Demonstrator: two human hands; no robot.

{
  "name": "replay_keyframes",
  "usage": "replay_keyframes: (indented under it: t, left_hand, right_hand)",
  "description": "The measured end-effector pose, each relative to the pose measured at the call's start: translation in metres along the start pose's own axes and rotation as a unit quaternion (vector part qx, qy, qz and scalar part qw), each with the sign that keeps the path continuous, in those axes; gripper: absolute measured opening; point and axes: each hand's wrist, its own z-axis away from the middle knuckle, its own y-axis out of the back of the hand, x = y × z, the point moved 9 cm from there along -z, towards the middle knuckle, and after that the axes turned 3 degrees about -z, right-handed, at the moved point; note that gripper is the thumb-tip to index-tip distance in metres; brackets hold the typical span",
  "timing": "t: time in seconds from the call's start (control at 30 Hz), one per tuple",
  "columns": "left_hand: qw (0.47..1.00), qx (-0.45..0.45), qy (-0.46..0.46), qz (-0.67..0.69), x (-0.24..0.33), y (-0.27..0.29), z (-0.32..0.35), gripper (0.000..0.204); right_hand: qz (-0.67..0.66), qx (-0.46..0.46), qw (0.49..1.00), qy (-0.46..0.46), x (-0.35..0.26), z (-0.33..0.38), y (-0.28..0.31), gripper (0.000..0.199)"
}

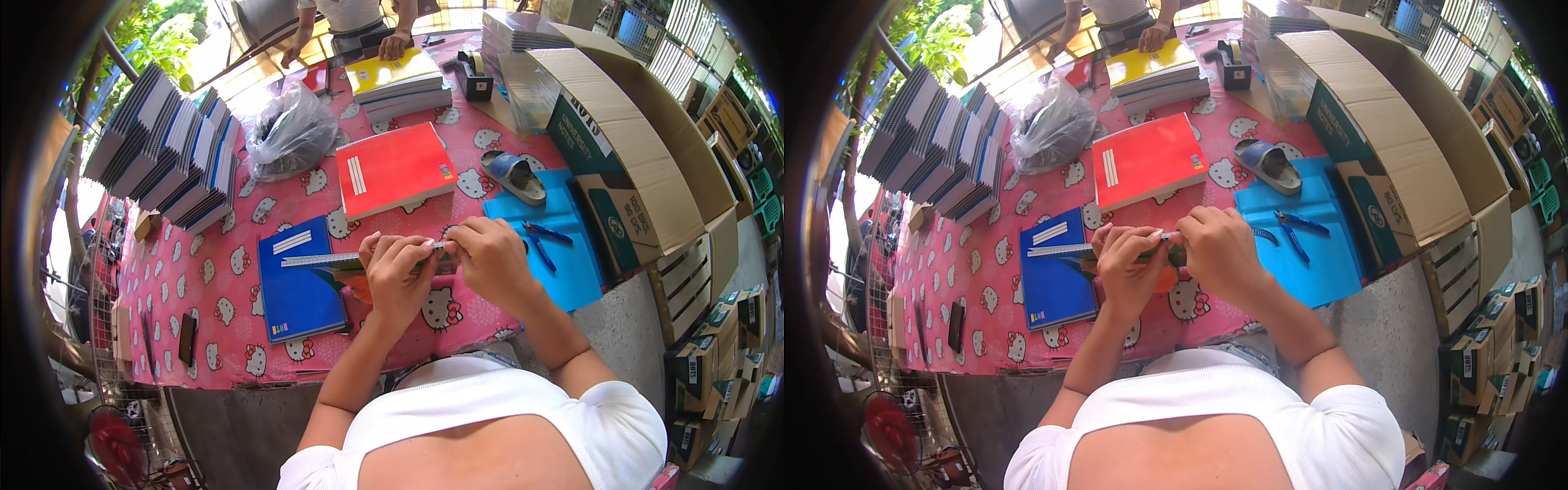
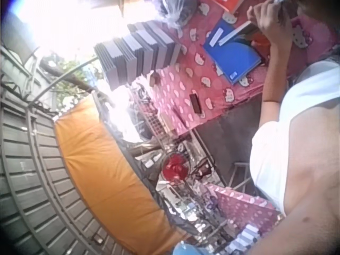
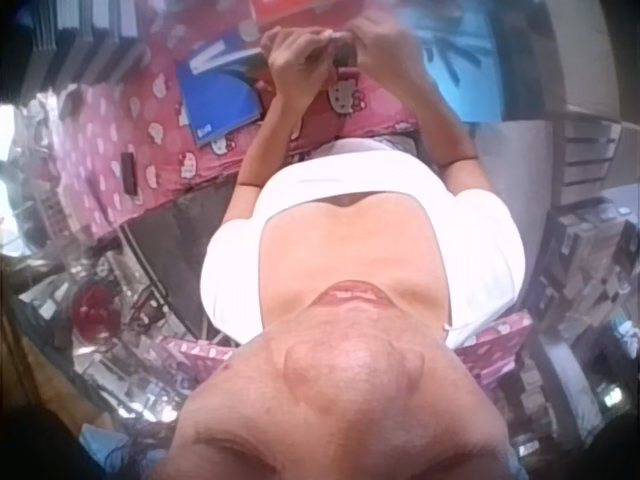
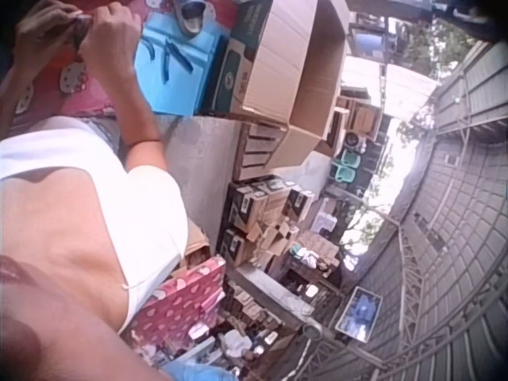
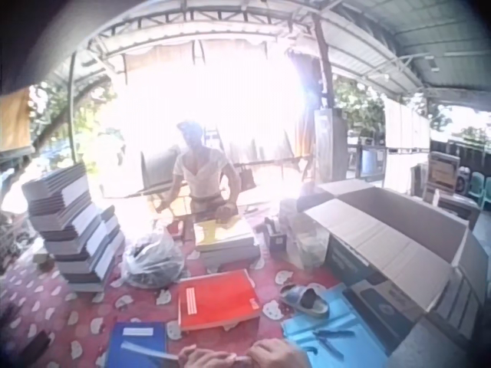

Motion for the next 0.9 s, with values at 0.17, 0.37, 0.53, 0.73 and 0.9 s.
replay_keyframes:
  t: [0.17,0.37,0.53,0.73,0.9]
  left_hand:
    - [1.000,0.010,0.009,0.003,-0.001,-0.001,-0.001,0.019]
    - [1.000,0.021,0.003,-0.002,0.002,0.000,0.000,0.020]
    - [1.000,0.019,0.002,-0.001,0.001,0.002,0.002,0.019]
    - [1.000,0.007,0.003,0.001,0.001,-0.001,0.000,0.018]
    - [1.000,0.010,0.003,-0.006,0.002,0.003,0.001,0.020]
  right_hand:
    - [-0.073,0.074,0.994,-0.022,0.007,0.000,0.008,0.010]
    - [-0.025,0.043,0.999,0.017,0.002,-0.001,0.005,0.013]
    - [-0.016,0.046,0.999,0.013,0.000,0.001,-0.005,0.010]
    - [0.015,0.045,0.999,0.022,-0.006,0.004,0.012,0.028]
    - [-0.241,0.394,0.876,0.139,-0.019,0.043,0.150,0.078]
